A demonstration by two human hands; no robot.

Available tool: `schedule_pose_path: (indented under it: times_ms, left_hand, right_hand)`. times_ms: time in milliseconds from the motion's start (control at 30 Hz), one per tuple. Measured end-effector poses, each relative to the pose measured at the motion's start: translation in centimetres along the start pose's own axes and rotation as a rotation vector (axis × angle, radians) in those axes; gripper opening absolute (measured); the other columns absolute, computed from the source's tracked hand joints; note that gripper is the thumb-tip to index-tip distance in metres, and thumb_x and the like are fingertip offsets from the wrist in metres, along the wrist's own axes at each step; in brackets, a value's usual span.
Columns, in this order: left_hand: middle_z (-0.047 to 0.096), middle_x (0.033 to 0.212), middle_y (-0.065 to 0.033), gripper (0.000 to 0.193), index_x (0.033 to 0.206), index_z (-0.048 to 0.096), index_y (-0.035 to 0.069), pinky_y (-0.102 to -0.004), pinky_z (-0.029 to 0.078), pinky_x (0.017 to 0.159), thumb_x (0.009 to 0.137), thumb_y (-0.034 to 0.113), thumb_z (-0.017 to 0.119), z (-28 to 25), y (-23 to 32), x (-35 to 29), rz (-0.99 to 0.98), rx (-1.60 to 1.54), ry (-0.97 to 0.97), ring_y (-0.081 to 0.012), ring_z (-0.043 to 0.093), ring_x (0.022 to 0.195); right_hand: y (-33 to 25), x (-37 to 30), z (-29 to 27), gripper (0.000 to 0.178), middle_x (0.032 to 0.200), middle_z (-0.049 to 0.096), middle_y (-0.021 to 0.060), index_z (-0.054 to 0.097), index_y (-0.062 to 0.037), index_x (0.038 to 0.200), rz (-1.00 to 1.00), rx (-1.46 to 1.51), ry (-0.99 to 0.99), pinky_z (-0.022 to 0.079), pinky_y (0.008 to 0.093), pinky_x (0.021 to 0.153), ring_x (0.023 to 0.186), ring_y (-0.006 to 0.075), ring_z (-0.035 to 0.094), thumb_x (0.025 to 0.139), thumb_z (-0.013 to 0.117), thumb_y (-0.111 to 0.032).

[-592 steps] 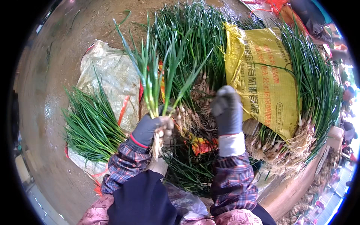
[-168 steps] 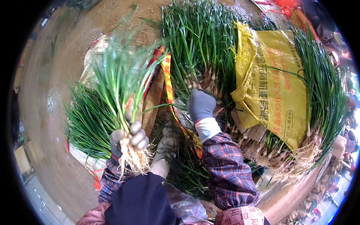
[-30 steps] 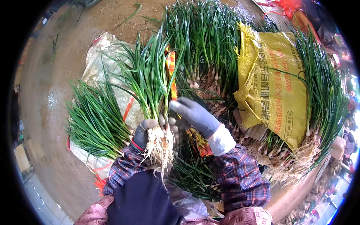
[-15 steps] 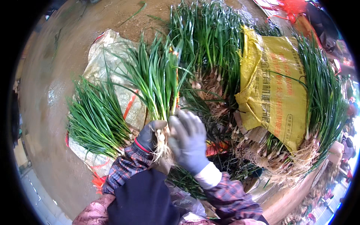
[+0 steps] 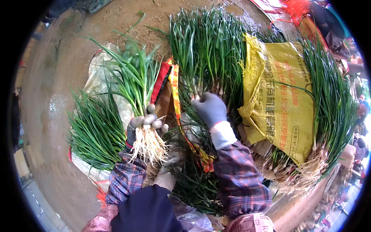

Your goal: The person sorts through bunches of long green vegetables, likely chives or green onions, by picking them up, removing loose or yellowed leaves by hand, and rearranging them into organized piles on a plastic sheet.

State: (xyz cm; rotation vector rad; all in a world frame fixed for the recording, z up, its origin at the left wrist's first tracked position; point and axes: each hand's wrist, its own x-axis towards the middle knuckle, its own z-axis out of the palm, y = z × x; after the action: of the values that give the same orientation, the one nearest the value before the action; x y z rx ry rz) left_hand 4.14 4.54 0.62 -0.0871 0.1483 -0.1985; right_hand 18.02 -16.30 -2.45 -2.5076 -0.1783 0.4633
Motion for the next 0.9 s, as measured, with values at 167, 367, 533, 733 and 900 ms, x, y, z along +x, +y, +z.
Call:
schedule_pose_path:
  times_ms: [167, 367, 533, 733, 900]
  left_hand:
    - [0.066, 0.113, -0.0178, 0.025, 0.109, 0.061, 0.004, -0.0473, 0.05, 0.101, 0.085, 0.01, 0.063, 0.7, -2.4, 0.3, -0.007, 0.212, 0.272, -0.0337, 0.061, 0.115]
    - [0.057, 0.131, -0.0245, 0.026, 0.11, 0.06, 0.0, -0.0428, 0.046, 0.106, 0.086, 0.011, 0.06, -0.8, -2.5, 2.2, -0.126, 0.301, 0.301, -0.0348, 0.057, 0.121]
    - [0.061, 0.124, -0.0236, 0.027, 0.108, 0.062, 0.003, -0.0495, 0.051, 0.1, 0.083, 0.013, 0.064, 1.3, -2.5, 1.0, -0.146, 0.226, 0.335, -0.0352, 0.062, 0.114]
    - [0.063, 0.11, -0.015, 0.024, 0.102, 0.061, 0.009, -0.0388, 0.058, 0.074, 0.079, 0.015, 0.065, 0.7, -2.8, -0.6, -0.216, 0.157, 0.241, -0.0257, 0.064, 0.089]
    - [0.043, 0.086, -0.0037, 0.018, 0.092, 0.051, 0.01, -0.0332, 0.044, 0.067, 0.077, 0.015, 0.061, 1.6, -2.1, -0.5, -0.266, 0.248, 0.22, -0.0167, 0.043, 0.072]
  right_hand:
    - [-0.2, -3.4, -5.7, 0.026, 0.069, 0.061, 0.0075, 0.064, -0.0022, 0.077, -0.003, 0.393, 0.146, 0.045, 0.0303, 0.057, 0.059, 0.0151, 0.056, 0.083, 0.074, -0.025]
    - [-4.3, -8.3, -2.9, 0.017, 0.064, 0.056, 0.0104, 0.061, -0.0073, 0.072, -0.465, 0.129, 0.164, 0.044, 0.0395, 0.051, 0.055, 0.0286, 0.057, 0.077, 0.075, -0.016]
    - [-3.8, -8.3, -6.8, 0.03, 0.082, 0.066, 0.0046, 0.069, 0.0008, 0.103, 0.141, 0.687, -0.299, 0.051, 0.0291, 0.069, 0.074, 0.012, 0.061, 0.09, 0.068, -0.026]
    - [-4.8, -2.8, -3.6, 0.053, 0.104, 0.06, 0.0057, 0.049, -0.0011, 0.135, 0.157, 0.983, -0.521, 0.048, 0.024, 0.068, 0.075, 0.0093, 0.058, 0.096, 0.057, -0.035]
    - [-3.0, -2.6, -1.8, 0.064, 0.117, 0.063, 0.0137, 0.049, 0.0002, 0.134, -0.133, 0.695, -0.509, 0.05, 0.0347, 0.086, 0.106, 0.021, 0.062, 0.086, 0.073, -0.034]
